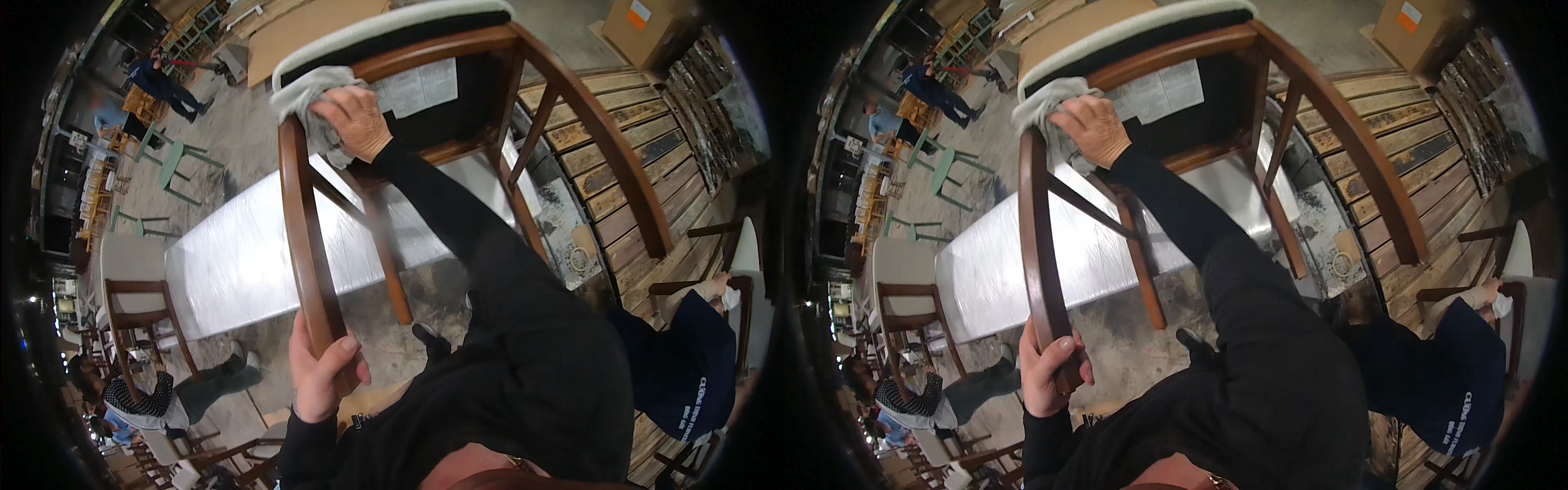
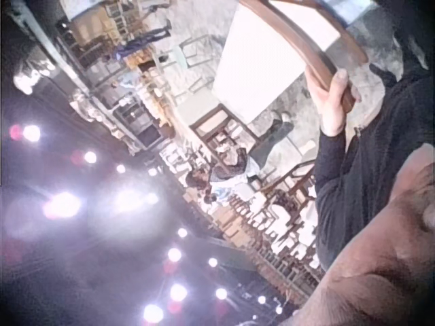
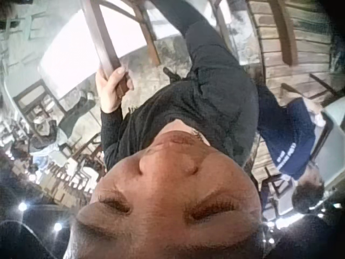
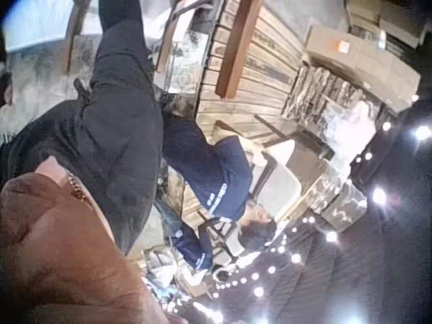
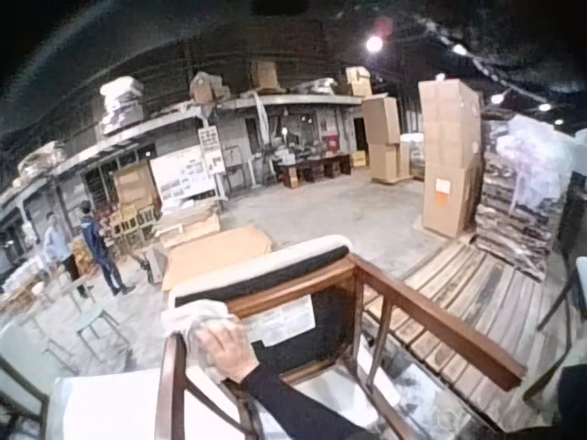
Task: The person wipes the wooden frame of a dining chair with a cloth, then places it on a wooden pallet. The person repeats this process with several chairs, wiping each frame and stacking them on the pallet.
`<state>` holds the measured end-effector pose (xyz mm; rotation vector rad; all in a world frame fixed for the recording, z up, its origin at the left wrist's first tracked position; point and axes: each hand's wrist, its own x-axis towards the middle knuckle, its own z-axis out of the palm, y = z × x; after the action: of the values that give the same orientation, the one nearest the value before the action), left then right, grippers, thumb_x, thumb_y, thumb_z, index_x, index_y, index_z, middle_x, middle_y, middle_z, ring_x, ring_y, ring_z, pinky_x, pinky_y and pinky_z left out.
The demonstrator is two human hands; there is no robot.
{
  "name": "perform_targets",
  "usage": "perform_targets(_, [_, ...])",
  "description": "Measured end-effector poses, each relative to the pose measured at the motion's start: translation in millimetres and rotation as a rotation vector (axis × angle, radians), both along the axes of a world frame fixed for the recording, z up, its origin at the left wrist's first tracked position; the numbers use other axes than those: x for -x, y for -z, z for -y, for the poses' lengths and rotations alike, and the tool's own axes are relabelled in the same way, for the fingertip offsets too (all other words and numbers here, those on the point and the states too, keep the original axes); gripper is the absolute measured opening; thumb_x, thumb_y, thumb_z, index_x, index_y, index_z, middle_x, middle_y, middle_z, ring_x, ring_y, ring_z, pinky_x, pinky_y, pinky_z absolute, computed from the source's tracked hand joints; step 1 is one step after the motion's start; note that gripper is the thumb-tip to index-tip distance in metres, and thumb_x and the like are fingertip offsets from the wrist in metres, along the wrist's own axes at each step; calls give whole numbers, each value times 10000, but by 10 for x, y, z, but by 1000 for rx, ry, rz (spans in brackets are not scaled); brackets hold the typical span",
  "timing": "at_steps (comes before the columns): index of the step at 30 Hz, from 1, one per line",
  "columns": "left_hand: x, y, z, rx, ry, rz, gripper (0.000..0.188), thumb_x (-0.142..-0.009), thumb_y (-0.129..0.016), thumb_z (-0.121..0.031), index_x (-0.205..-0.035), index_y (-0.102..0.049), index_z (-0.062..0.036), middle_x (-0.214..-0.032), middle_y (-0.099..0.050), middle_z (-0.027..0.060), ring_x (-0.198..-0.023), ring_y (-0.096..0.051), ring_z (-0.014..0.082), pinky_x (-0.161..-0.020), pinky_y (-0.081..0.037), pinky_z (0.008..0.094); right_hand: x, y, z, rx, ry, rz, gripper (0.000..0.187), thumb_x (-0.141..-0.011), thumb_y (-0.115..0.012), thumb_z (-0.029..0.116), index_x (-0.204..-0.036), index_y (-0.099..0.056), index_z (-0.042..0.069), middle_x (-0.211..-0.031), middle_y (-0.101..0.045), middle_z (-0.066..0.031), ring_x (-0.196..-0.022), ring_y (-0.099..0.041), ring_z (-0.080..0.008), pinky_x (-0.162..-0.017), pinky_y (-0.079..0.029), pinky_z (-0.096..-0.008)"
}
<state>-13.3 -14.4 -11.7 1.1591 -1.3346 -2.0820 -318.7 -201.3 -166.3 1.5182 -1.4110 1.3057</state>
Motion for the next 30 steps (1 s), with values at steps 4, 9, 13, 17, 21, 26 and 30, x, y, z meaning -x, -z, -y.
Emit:
perform_targets(4, [71, -32, -24, -21, -71, 11, 668, -781, -741, -139, -1312, -366, 22, -804, -553, 123, -509, -584, 222, -452, -493, 324, -478, 725, 158, -200, -221, 598, 760, -633, -702, -25, -1352, -496, 109, -1296, -474, -238, -1242, -452, -453, -1088, -367, -490])
perform_targets(9, [122, -88, -34, -51, -114, 49, 688, -755, -754, -127, -1300, -364, 28, -794, -553, 132, -510, -580, 229, -451, -491, 324, -415, 1602, -399, -839, -159, 817, 581, -734, -730, 99, -1286, -574, 10, -1321, -567, -231, -1241, -538, -392, -1048, -448, -426])
perform_targets(13, [145, -67, -58, -57, -180, 18, 661, -731, -766, -107, -1253, -387, 38, -800, -559, 139, -494, -586, 233, -437, -491, 325, -405, 997, -684, -555, -758, 1084, 585, -789, -801, 136, -1324, -601, 14, -1307, -643, -114, -1225, -592, -197, -1065, -438, -345])
perform_targets(17, [158, -9, -85, 18, -217, 37, 595, -748, -726, -152, -1162, -398, 122, -774, -531, 175, -409, -562, 243, -354, -508, 324, -834, 526, -479, -214, -881, 918, 870, -687, -832, 112, -1459, -437, 44, -1395, -519, -181, -1309, -512, -322, -1120, -392, -373])
perform_targets(21, [175, 19, -93, 43, -206, 28, 583, -757, -725, -168, -1144, -399, 121, -764, -527, 173, -402, -557, 237, -354, -510, 325, -1045, 1584, -523, -501, -670, 1109, 763, -708, -815, 172, -1387, -495, 34, -1255, -623, -204, -1202, -600, -332, -1059, -457, -384])
perform_targets(26, [201, 30, -64, 45, -190, 22, 605, -750, -724, -162, -1172, -391, 117, -766, -526, 173, -404, -557, 241, -358, -513, 336, -757, 2670, -710, -955, -362, 558, 629, -785, -667, 86, -1396, -514, 81, -1342, -592, -206, -1212, -582, -385, -1043, -468, -414])
perform_targets(30, [212, 10, -63, 22, -194, 25, 623, -734, -725, -151, -1189, -391, 113, -767, -527, 175, -404, -557, 247, -354, -510, 342, 296, 2055, -1144, -230, 227, 695, 685, -790, -690, 104, -1438, -473, 62, -1313, -587, -250, -1245, -561, -363, -1074, -433, -417])
